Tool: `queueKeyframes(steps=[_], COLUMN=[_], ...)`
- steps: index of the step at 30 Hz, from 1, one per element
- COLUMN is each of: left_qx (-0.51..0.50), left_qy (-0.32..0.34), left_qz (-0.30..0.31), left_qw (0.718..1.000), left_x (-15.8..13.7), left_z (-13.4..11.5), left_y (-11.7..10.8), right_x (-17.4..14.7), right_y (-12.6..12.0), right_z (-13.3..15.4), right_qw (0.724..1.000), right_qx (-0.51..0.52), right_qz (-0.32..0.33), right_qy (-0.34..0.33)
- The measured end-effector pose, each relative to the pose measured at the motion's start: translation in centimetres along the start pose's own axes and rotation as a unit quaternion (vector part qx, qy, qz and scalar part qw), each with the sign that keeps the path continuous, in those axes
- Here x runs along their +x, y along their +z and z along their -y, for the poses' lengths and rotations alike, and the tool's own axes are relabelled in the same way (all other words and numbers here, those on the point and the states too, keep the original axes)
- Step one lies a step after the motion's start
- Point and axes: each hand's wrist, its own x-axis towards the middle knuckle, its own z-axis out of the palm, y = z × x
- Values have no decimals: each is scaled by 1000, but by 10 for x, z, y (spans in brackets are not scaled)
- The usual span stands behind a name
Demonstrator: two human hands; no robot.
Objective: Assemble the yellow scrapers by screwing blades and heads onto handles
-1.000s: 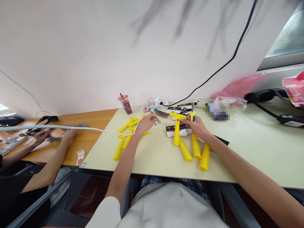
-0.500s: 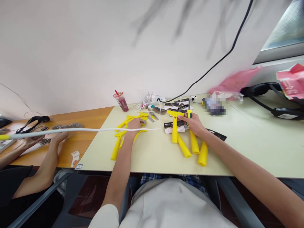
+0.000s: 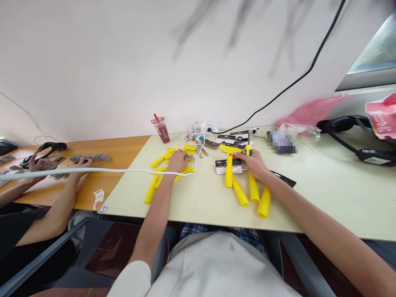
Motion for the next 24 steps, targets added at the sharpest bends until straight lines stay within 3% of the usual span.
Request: queueKeyframes(steps=[10, 24], left_qx=[-21, -157], left_qy=[2, -6], left_qz=[0, 23], left_qw=[1000, 987], left_x=[2, 2], left_z=[3, 9], left_y=[4, 1], right_x=[0, 0], right_y=[0, -1], right_z=[0, -2], right_qw=[1000, 1000], right_qx=[-11, -16], right_qz=[7, 2], right_qy=[1, -4])
